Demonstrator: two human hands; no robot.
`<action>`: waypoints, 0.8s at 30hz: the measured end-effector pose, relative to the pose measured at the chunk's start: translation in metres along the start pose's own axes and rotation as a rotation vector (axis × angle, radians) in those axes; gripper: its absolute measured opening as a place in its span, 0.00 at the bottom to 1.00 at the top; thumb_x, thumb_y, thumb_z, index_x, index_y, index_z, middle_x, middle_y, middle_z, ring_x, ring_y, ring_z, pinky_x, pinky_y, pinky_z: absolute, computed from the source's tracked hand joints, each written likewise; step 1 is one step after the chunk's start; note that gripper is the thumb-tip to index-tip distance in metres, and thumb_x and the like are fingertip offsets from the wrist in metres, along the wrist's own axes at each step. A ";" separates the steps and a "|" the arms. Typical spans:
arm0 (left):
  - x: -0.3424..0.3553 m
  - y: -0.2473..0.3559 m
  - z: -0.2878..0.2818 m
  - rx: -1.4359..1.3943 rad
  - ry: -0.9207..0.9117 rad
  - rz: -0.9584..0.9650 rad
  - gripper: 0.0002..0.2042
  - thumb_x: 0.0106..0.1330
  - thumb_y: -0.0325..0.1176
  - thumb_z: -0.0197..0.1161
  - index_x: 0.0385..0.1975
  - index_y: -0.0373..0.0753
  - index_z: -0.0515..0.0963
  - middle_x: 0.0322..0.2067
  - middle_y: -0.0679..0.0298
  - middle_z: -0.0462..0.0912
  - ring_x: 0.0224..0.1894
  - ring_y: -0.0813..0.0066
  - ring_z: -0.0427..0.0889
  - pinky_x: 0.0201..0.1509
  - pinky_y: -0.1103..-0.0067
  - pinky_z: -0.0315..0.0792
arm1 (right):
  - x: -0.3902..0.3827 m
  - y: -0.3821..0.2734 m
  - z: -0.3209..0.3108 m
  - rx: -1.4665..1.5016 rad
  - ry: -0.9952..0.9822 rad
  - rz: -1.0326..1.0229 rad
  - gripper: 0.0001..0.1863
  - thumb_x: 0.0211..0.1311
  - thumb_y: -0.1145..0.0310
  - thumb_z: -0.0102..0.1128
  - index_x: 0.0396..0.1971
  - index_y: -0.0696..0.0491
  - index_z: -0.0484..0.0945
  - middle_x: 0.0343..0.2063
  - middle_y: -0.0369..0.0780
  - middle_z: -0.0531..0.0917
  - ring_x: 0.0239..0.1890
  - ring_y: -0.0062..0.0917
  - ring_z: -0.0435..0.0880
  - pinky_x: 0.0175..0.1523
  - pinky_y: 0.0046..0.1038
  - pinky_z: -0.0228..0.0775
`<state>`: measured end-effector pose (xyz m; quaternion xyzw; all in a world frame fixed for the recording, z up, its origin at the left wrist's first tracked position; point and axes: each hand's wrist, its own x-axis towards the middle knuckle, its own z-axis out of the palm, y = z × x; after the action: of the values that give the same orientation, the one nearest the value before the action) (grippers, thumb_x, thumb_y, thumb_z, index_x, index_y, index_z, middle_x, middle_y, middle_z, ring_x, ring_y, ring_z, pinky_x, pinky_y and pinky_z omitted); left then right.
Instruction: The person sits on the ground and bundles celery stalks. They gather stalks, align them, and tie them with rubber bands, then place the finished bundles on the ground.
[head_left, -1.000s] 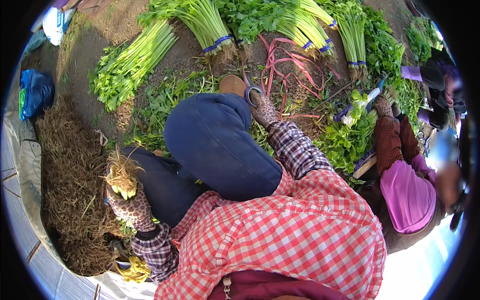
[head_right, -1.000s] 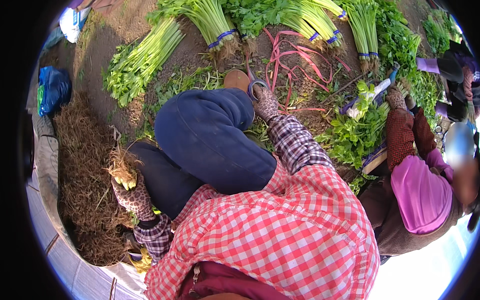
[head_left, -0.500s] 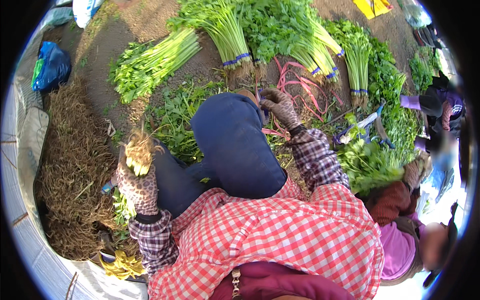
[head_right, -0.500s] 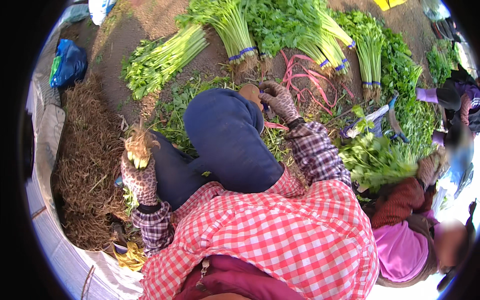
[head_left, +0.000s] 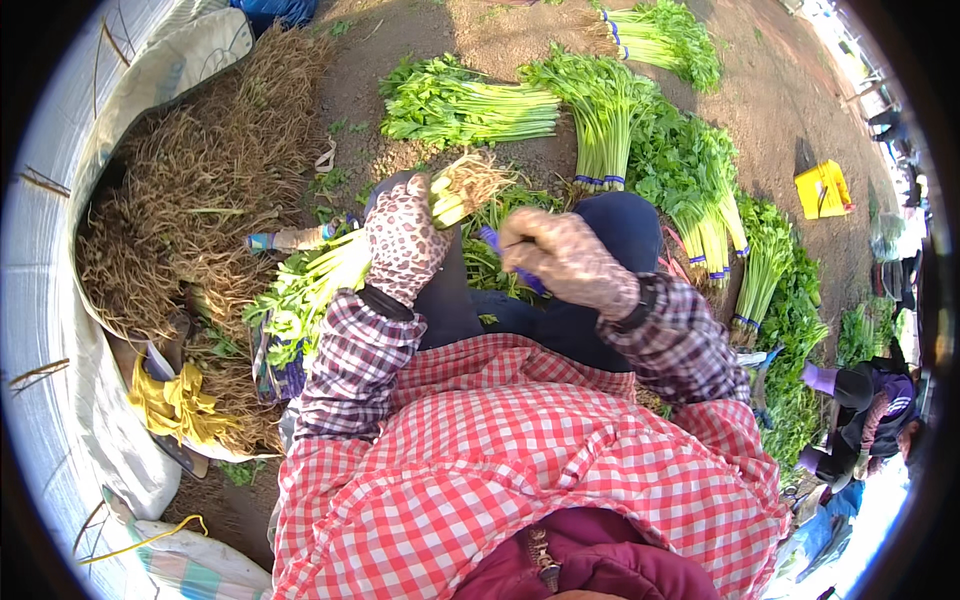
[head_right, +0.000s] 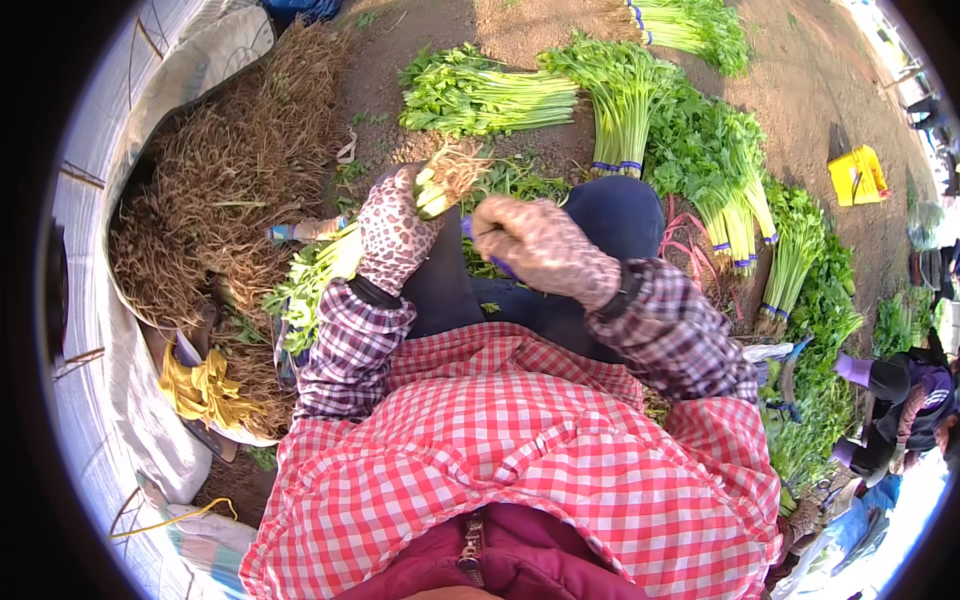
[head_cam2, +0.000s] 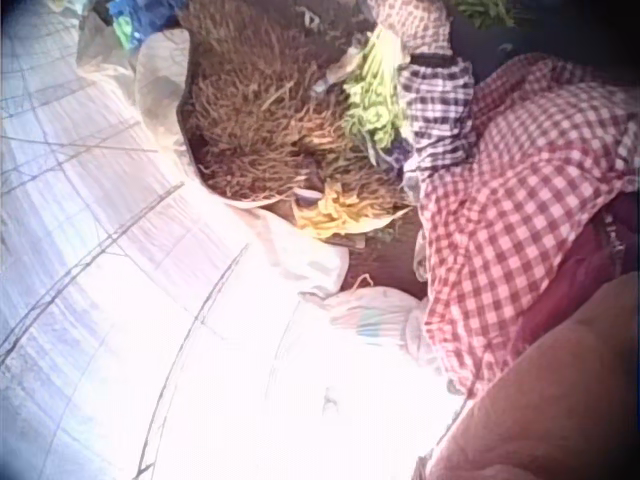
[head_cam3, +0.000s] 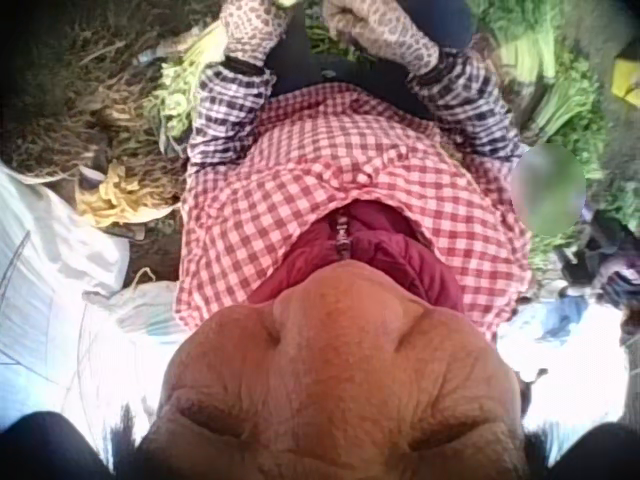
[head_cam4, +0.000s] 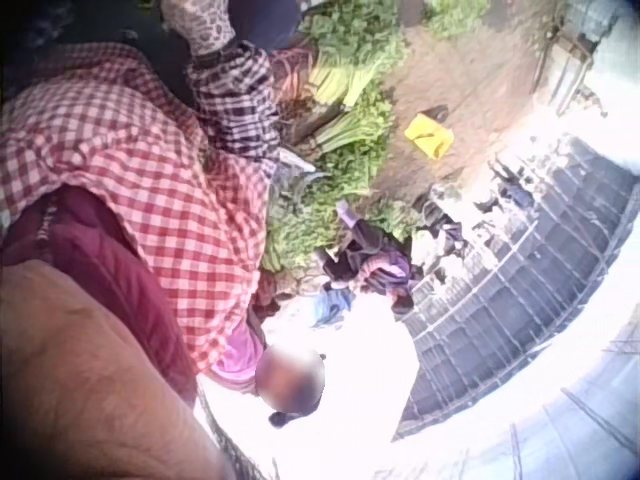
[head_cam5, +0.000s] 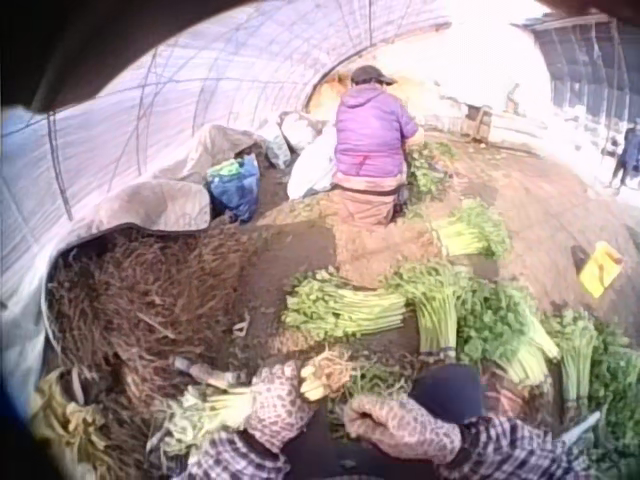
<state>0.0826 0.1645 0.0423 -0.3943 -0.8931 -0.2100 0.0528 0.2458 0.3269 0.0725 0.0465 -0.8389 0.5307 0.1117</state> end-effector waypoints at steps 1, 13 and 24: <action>0.002 0.003 0.000 0.042 0.049 0.076 0.28 0.48 0.32 0.74 0.52 0.37 0.76 0.42 0.51 0.82 0.47 0.51 0.81 0.51 0.64 0.75 | 0.006 0.007 0.010 -0.094 -0.037 0.001 0.07 0.63 0.71 0.60 0.38 0.56 0.76 0.30 0.42 0.82 0.31 0.36 0.84 0.39 0.32 0.77; -0.004 0.006 0.016 0.219 0.006 0.280 0.17 0.56 0.32 0.62 0.45 0.35 0.75 0.39 0.53 0.79 0.45 0.55 0.79 0.48 0.63 0.71 | 0.087 0.046 0.031 -0.366 0.430 -0.152 0.02 0.56 0.74 0.64 0.29 0.55 0.80 0.29 0.43 0.80 0.35 0.40 0.79 0.42 0.37 0.71; -0.012 0.003 0.015 0.109 -0.056 0.200 0.34 0.56 0.32 0.65 0.65 0.34 0.64 0.48 0.48 0.78 0.51 0.50 0.78 0.57 0.58 0.69 | 0.099 0.104 0.014 0.018 -0.110 0.128 0.06 0.61 0.76 0.59 0.35 0.62 0.81 0.31 0.39 0.84 0.31 0.22 0.81 0.37 0.25 0.75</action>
<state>0.0935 0.1645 0.0263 -0.4835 -0.8606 -0.1438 0.0701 0.1277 0.3638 -0.0015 0.0227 -0.8402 0.5409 0.0308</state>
